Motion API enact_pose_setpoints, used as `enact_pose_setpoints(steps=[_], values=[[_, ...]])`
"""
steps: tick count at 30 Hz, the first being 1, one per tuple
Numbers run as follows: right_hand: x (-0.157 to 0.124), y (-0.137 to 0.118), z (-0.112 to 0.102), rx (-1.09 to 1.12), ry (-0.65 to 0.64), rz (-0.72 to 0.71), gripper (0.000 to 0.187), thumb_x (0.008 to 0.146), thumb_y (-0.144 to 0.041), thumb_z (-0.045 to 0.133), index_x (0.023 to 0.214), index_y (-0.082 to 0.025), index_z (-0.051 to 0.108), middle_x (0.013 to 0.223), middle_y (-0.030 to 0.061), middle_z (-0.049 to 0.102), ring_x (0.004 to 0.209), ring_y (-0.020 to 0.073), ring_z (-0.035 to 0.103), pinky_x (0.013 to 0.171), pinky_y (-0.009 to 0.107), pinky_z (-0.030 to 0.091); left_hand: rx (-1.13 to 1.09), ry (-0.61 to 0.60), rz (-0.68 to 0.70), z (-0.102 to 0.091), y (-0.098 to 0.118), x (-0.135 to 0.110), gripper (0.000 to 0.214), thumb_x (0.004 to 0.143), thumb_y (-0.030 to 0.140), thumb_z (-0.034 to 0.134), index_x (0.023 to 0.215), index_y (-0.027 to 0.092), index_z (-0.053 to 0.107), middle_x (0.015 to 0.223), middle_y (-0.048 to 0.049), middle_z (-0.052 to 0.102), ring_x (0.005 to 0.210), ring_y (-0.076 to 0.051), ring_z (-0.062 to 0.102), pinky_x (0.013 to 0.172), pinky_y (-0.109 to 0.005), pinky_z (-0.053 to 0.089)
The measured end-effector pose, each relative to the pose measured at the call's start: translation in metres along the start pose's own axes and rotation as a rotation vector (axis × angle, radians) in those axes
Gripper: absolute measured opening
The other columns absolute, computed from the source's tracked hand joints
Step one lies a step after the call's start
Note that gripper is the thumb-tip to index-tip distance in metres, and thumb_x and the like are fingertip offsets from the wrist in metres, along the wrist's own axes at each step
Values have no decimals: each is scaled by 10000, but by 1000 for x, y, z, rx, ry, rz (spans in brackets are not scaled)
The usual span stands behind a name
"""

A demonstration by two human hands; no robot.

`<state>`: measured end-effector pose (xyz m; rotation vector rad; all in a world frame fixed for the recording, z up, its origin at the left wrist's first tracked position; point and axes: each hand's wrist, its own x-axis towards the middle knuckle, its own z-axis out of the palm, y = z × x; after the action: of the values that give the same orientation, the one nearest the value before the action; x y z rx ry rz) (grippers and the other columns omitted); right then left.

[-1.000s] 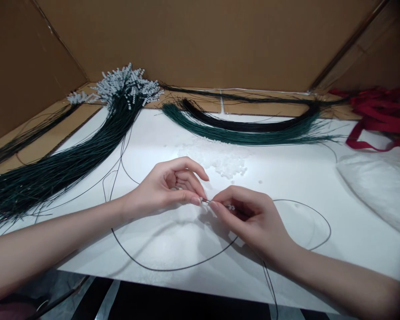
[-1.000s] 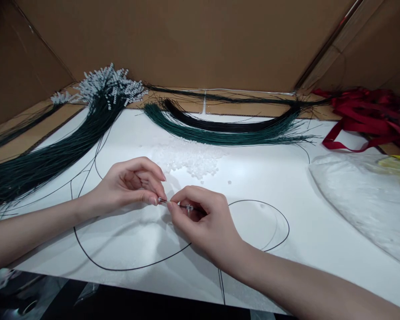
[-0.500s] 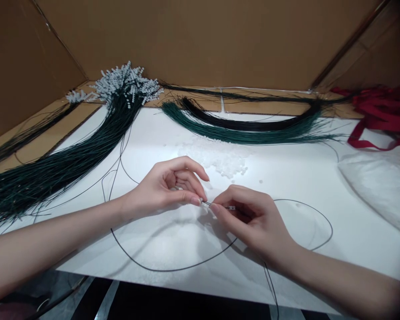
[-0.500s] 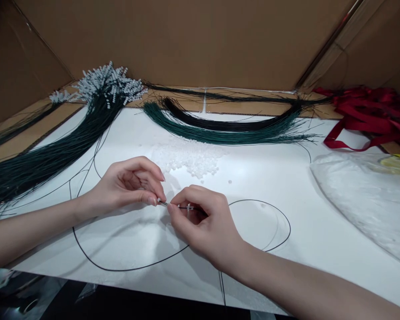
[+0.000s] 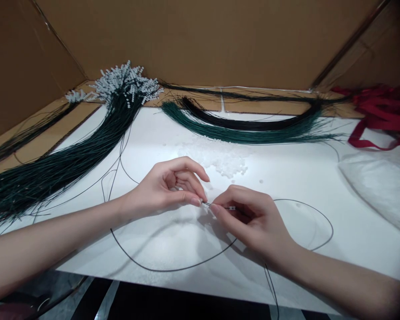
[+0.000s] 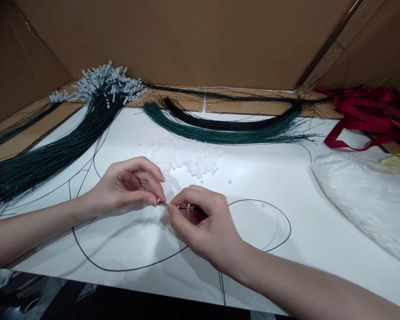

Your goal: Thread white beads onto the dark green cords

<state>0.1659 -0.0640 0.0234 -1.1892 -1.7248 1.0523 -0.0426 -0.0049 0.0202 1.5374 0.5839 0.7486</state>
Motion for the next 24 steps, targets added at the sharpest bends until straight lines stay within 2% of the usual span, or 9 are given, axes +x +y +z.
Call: enact_pose_setpoints(steps=[5,11,15,19,24], values=[[0,0,0,-7,-2,3,154,833,-160,621,692,-160,682,612,1,577,530,98,439,479,240,333,-21,-18,0,-1,-1,-1,289,815,80,758,1048,149,601,852,-30,765,763,-92,731,704,-138,573],[1,0,0,-18,5,-10,152,828,-144,618,693,-155,687,608,-1,572,526,96,438,474,236,328,53,-23,4,-1,-1,-2,288,835,123,747,1074,150,589,885,-48,757,800,-127,741,725,-184,588],[1,1,1,-28,9,-16,141,831,-136,621,710,-150,693,610,-3,571,531,94,440,479,233,328,217,12,95,3,0,-4,278,845,132,732,1090,149,601,918,-53,733,834,-128,724,749,-198,582],[0,1,1,-50,11,-45,149,839,-135,619,707,-148,685,595,-9,562,527,90,426,483,232,323,324,-16,210,7,0,-5,259,851,115,714,1087,151,613,931,-53,718,834,-124,711,756,-204,579],[0,1,1,-45,7,-25,147,841,-137,611,717,-149,688,610,-3,572,537,95,439,488,235,328,409,14,236,8,1,-6,252,869,123,682,1110,160,618,963,-59,700,869,-137,678,787,-232,561]])
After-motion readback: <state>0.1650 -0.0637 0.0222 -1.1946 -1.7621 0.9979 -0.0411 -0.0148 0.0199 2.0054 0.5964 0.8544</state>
